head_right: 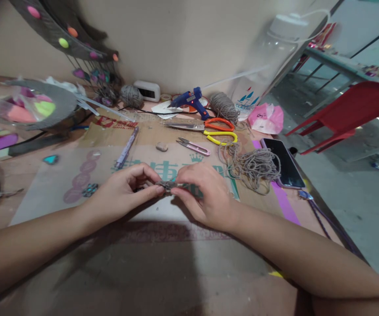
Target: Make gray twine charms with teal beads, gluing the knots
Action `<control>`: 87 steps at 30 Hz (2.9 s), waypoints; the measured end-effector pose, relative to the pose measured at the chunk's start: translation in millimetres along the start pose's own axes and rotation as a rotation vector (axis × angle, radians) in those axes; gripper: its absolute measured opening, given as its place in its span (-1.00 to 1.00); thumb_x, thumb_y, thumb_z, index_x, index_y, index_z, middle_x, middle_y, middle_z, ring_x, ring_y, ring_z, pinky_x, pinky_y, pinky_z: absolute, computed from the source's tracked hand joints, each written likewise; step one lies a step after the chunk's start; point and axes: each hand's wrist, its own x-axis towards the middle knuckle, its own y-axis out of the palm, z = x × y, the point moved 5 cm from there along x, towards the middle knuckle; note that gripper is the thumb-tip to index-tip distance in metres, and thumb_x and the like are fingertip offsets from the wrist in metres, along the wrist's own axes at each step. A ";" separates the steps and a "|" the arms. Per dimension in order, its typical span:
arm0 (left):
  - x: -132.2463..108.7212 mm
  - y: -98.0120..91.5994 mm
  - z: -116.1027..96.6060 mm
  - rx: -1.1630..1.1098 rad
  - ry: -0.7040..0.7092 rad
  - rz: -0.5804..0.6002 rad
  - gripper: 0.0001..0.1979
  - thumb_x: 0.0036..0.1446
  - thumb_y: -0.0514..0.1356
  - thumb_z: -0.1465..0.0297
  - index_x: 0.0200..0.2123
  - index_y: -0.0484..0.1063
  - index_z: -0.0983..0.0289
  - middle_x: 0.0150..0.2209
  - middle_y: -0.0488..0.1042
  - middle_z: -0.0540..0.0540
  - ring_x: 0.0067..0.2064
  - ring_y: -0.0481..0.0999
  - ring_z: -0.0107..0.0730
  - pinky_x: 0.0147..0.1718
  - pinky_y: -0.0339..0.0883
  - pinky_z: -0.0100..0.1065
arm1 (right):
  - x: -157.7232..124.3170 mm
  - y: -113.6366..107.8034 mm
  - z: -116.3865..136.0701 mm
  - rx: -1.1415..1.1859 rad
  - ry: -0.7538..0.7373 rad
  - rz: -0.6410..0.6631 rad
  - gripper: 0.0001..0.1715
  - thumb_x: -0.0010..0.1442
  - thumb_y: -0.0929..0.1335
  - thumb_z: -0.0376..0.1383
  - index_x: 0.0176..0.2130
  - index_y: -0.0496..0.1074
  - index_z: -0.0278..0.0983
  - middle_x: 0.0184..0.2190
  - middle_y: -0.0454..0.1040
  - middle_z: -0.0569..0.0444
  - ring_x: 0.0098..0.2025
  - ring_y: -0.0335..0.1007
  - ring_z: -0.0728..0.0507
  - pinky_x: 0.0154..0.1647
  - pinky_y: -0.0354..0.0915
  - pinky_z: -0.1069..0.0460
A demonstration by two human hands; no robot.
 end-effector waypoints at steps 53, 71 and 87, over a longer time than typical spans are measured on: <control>2.0 -4.9 -5.4 0.061 0.051 -0.053 -0.89 0.17 0.30 0.33 -0.28 0.50 0.24 -0.26 0.57 0.04 -0.18 0.53 -0.32 -0.15 0.35 -0.30 | 4.8 -4.8 -10.2 0.113 0.307 0.109 -0.69 0.38 0.30 -0.31 -0.40 0.48 -0.23 -0.50 0.56 0.12 -0.46 0.48 -0.03 -0.40 0.36 0.06; 2.1 -5.1 -2.8 0.086 0.050 -0.070 -0.91 0.19 0.27 0.35 -0.26 0.50 0.24 -0.26 0.59 0.05 -0.21 0.57 -0.32 -0.17 0.41 -0.31 | 6.1 -9.0 -22.5 -0.032 0.272 -0.007 -0.82 0.31 0.36 -0.35 -0.12 0.54 -0.15 -0.32 0.60 0.09 -0.28 0.53 -0.12 -0.15 0.43 -0.05; 3.3 -3.2 0.8 0.061 -0.002 -0.053 -0.88 0.18 0.28 0.32 -0.25 0.48 0.23 -0.24 0.58 0.06 -0.19 0.55 -0.31 -0.19 0.38 -0.30 | 3.7 0.6 -99.4 -0.564 0.247 0.285 -0.78 0.28 0.29 -0.39 -0.14 0.52 -0.28 -0.23 0.55 -0.13 -0.15 0.46 -0.28 -0.09 0.38 -0.14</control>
